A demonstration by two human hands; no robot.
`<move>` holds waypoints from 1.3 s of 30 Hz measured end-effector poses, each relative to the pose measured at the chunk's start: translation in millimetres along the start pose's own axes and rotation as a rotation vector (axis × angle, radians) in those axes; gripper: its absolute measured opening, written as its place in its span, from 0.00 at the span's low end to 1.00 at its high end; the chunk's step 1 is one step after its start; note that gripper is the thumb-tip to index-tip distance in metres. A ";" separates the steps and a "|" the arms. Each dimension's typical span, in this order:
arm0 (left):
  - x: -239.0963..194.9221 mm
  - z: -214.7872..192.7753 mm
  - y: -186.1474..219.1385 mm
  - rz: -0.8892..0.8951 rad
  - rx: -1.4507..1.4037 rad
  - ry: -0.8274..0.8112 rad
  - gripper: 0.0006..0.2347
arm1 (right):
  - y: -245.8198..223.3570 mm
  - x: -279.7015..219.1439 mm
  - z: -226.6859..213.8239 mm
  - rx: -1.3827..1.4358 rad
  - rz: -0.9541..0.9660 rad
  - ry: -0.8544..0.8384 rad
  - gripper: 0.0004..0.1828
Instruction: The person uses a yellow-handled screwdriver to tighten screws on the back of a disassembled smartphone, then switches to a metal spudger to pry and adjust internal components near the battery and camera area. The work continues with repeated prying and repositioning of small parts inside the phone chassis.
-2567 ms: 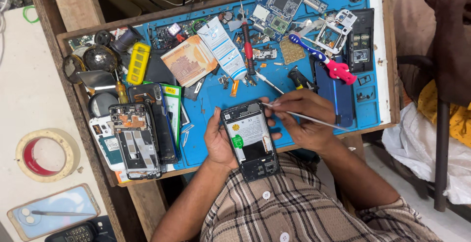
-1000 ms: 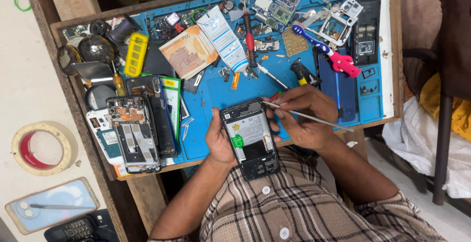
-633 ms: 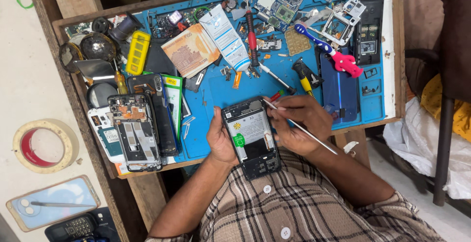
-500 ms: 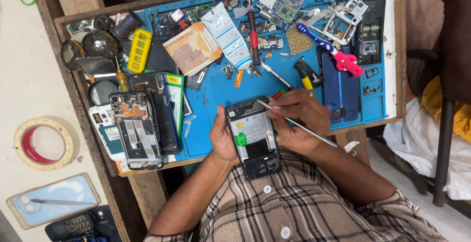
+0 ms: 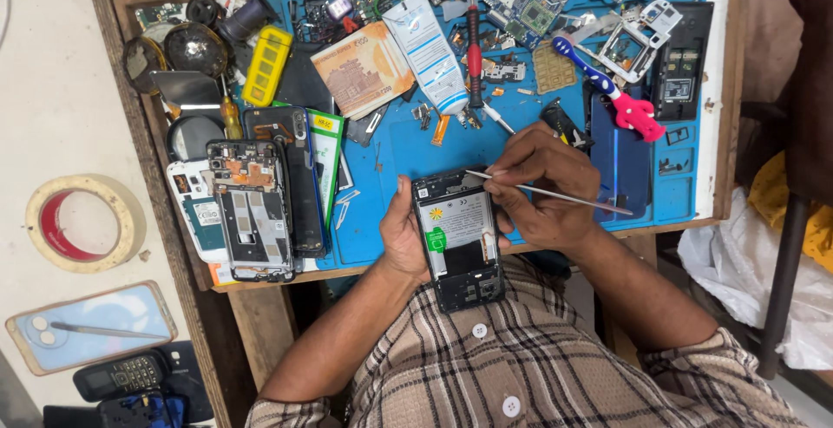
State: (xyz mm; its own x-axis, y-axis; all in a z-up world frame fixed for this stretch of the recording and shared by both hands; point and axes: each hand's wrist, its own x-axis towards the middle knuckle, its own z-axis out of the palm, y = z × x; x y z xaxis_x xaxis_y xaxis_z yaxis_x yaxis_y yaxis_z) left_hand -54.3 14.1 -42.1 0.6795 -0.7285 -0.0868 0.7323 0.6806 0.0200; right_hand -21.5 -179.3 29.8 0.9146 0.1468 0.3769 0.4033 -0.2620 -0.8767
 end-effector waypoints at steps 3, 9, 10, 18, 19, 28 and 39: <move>0.6 -1.5 -0.2 -0.002 -0.005 0.014 0.43 | 2.7 0.9 1.3 0.022 0.004 -0.004 0.09; -1.7 -5.4 -2.7 -0.004 -0.030 0.092 0.43 | 0.6 6.3 3.0 -0.029 -0.025 -0.041 0.09; -2.6 -5.7 -2.6 -0.005 -0.077 0.123 0.42 | 0.0 7.0 3.2 -0.046 -0.029 -0.048 0.09; 2.9 -3.4 0.9 -0.008 -0.096 -0.041 0.43 | -5.1 5.0 -17.3 0.055 0.157 -0.075 0.07; 3.6 -3.4 0.3 -0.016 -0.102 -0.044 0.43 | -5.9 3.0 -19.7 0.024 0.128 -0.080 0.06; 3.5 1.2 2.3 0.005 -0.090 -0.097 0.44 | -7.1 7.6 -16.4 -0.008 0.004 -0.058 0.08; 3.1 0.9 -0.4 -0.032 0.019 -0.036 0.43 | -7.6 10.3 -9.5 -0.039 -0.078 -0.048 0.10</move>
State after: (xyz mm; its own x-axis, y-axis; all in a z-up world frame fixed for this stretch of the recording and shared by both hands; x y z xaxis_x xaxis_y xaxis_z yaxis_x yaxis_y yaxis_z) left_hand -52.5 11.5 -41.4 0.6566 -0.7524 -0.0520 0.7542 0.6556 0.0371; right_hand -14.8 -184.8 43.2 0.8782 0.2133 0.4281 0.4750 -0.2848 -0.8326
